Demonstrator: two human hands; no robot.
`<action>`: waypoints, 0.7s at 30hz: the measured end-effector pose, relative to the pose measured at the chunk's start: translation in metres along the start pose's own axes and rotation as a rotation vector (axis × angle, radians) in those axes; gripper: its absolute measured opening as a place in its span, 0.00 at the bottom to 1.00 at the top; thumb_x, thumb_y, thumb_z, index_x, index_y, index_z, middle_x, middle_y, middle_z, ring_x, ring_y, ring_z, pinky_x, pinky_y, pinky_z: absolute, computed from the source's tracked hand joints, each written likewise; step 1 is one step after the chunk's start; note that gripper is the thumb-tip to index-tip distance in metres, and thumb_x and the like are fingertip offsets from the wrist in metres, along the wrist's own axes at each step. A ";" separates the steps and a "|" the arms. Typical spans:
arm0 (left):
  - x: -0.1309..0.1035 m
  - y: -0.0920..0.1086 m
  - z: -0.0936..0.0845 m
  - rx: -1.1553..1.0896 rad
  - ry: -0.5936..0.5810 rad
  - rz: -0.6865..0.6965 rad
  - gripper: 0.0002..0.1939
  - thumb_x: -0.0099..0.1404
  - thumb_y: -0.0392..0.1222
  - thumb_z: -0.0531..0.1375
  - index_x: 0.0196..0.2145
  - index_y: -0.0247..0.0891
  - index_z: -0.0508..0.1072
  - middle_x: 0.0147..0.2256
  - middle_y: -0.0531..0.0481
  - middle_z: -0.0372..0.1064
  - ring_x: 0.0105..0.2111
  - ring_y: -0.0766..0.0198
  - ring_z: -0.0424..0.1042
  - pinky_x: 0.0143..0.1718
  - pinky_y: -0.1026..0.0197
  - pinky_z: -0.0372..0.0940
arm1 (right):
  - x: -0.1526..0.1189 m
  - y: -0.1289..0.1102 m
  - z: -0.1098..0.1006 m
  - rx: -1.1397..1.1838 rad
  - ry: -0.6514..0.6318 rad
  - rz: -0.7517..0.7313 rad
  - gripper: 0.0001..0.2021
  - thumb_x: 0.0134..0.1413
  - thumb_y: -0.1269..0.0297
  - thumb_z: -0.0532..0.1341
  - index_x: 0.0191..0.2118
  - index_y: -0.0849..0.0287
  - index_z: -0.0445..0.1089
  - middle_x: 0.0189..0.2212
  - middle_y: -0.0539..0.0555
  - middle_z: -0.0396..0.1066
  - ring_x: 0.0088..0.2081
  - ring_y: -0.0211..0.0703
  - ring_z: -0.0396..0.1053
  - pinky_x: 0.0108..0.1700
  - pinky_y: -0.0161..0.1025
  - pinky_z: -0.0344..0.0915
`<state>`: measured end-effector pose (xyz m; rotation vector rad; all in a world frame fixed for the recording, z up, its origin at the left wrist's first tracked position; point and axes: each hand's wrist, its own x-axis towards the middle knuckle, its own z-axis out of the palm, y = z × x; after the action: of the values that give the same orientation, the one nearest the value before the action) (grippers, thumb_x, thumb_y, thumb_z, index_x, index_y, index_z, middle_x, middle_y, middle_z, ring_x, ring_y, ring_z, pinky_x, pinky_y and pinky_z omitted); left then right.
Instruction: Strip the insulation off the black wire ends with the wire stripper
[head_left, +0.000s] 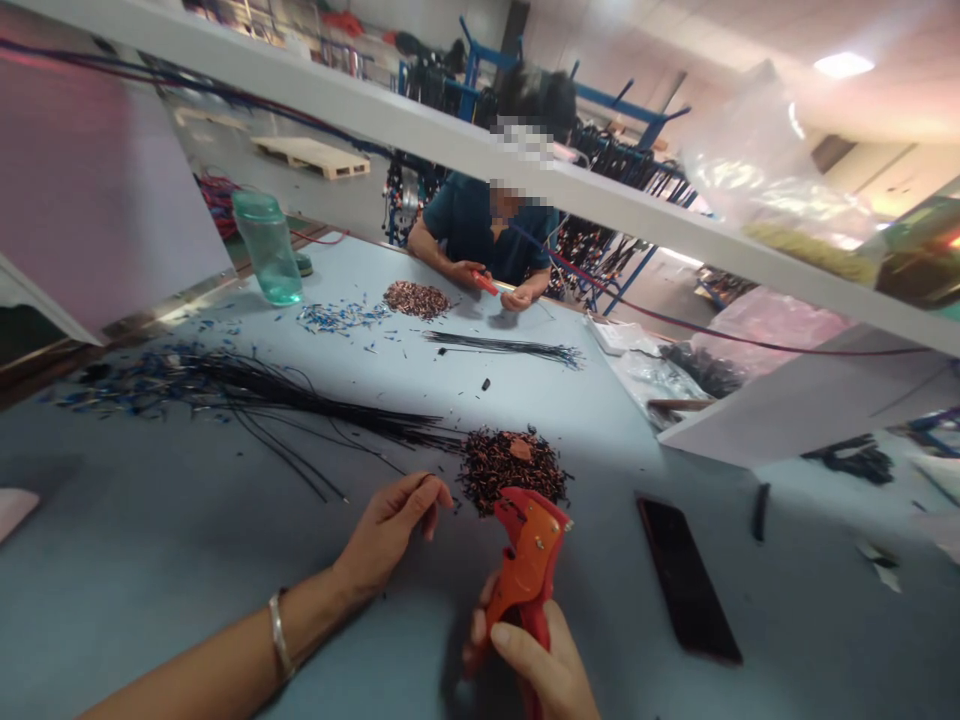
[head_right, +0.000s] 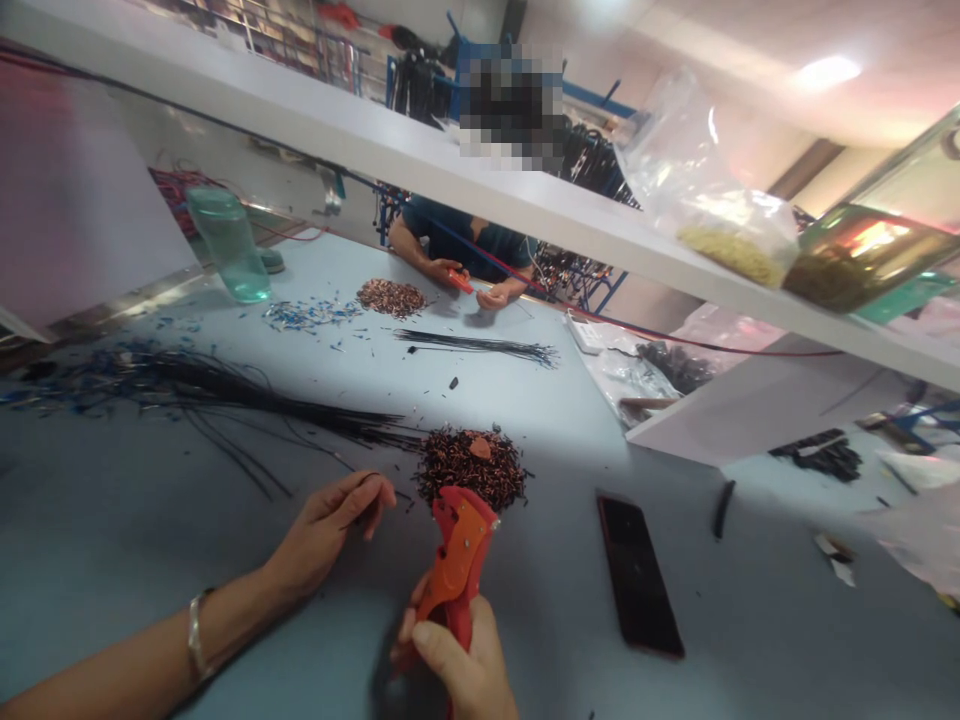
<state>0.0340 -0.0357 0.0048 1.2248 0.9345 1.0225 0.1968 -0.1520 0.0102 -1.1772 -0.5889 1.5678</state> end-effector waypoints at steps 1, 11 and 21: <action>-0.001 0.001 0.001 0.030 -0.029 0.008 0.18 0.67 0.53 0.54 0.31 0.35 0.73 0.22 0.55 0.63 0.21 0.68 0.61 0.26 0.65 0.58 | 0.000 0.000 0.000 0.010 -0.015 0.004 0.25 0.39 0.52 0.72 0.40 0.63 0.69 0.28 0.53 0.73 0.28 0.46 0.72 0.31 0.42 0.69; -0.001 -0.005 0.003 0.018 0.185 0.027 0.14 0.62 0.49 0.60 0.39 0.35 0.71 0.23 0.57 0.61 0.20 0.71 0.59 0.23 0.68 0.57 | 0.018 -0.012 -0.046 -1.382 0.003 -0.795 0.19 0.48 0.60 0.64 0.47 0.59 0.68 0.33 0.57 0.76 0.30 0.49 0.73 0.32 0.40 0.66; -0.004 -0.007 0.005 0.099 0.016 0.027 0.10 0.59 0.46 0.62 0.30 0.36 0.72 0.22 0.57 0.62 0.18 0.72 0.57 0.20 0.68 0.55 | 0.037 0.007 -0.040 -1.770 -0.151 -1.188 0.32 0.45 0.39 0.64 0.45 0.63 0.69 0.35 0.61 0.75 0.32 0.51 0.72 0.33 0.43 0.66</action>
<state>0.0385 -0.0412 -0.0019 1.3164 0.9937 1.0187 0.2311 -0.1282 -0.0255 -1.2711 -2.4198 -0.2423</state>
